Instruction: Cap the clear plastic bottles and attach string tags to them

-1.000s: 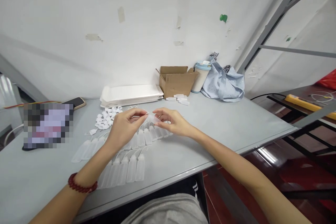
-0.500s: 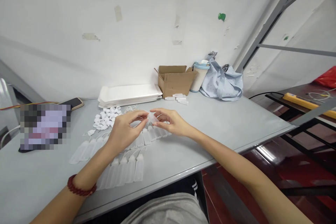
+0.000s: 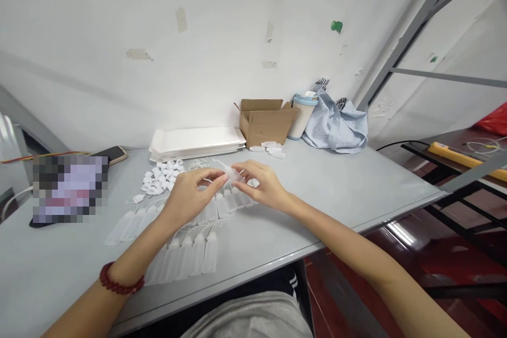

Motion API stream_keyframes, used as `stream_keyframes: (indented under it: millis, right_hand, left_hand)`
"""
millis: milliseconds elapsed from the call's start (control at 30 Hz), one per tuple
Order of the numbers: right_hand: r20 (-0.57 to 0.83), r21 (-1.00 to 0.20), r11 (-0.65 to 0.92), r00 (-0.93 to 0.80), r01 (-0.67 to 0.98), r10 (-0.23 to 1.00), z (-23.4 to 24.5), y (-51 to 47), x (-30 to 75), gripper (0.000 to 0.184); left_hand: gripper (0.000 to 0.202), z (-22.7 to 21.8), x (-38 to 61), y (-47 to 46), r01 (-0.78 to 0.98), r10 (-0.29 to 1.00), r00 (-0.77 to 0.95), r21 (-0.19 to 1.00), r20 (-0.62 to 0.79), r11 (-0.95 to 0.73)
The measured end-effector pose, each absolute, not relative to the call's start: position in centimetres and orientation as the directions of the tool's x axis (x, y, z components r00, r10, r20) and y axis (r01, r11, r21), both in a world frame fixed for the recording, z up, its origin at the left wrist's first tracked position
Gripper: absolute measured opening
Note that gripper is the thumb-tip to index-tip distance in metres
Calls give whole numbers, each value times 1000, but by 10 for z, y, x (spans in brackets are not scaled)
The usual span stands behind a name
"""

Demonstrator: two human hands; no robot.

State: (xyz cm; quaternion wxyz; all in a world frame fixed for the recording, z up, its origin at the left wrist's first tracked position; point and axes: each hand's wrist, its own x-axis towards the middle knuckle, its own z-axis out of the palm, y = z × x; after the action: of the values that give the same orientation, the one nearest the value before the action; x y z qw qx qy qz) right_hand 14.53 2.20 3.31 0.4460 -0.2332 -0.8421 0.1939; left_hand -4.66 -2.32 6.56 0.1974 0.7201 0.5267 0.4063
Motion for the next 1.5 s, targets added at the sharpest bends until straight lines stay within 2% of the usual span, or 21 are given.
stream_keyframes:
  millis: [100, 167, 267, 367, 467, 567, 633, 700, 800, 900, 1000, 1133, 1367, 1500]
  right_hand:
    - [701, -416, 874, -524, 250, 484, 30, 20, 143, 23]
    - [701, -416, 874, -522, 252, 485, 28, 18, 141, 26]
    - [654, -535, 823, -524, 189, 546, 29, 15, 140, 34]
    - [581, -646, 752, -557, 127, 593, 32, 12, 140, 34]
    - [535, -709, 690, -527, 144, 660, 32, 11, 140, 33]
    - [458, -799, 582, -476, 151, 751, 30, 13, 139, 36]
    - [396, -863, 492, -453, 114, 799, 30, 14, 138, 37]
    - [352, -905, 420, -433, 70, 830, 30, 14, 137, 36]
    - [308, -937, 349, -404, 29, 862, 31, 15, 136, 36]
    - [274, -957, 291, -391, -14, 879, 32, 15, 134, 37]
    - [258, -965, 258, -411, -55, 875, 34, 16, 133, 37]
    - [263, -962, 269, -420, -46, 868, 39, 23, 139, 33]
    - [301, -950, 311, -277, -8, 912, 45, 38, 152, 37]
    - [310, -945, 328, -281, 16, 908, 43, 38, 152, 35]
  left_hand:
    - [29, 70, -46, -24, 574, 940, 128, 749, 316, -330]
    - [31, 71, -47, -24, 559, 940, 165, 756, 300, -340]
    - [32, 72, -50, -22, 529, 923, 265, 758, 280, -382]
    - [31, 71, -53, -21, 505, 904, 346, 762, 253, -406]
    - [31, 68, -54, -20, 556, 915, 311, 731, 258, -396]
    - [28, 63, -52, -21, 671, 908, 164, 632, 385, -389]
    - [27, 61, -51, -23, 731, 846, 138, 524, 515, -438]
    - [27, 60, -50, -24, 746, 761, 231, 391, 607, -539]
    - [33, 57, -47, -23, 698, 645, 421, 225, 638, -679]
    - [37, 54, -45, -22, 687, 582, 501, 115, 641, -717]
    - [33, 56, -46, -22, 694, 564, 538, 50, 626, -718]
    - [33, 63, -52, -32, 696, 613, 585, 59, 531, -715]
    - [43, 50, -65, -79, 609, 691, 662, 330, 290, -721]
    - [44, 39, -70, -93, 624, 722, 649, 375, 238, -685]
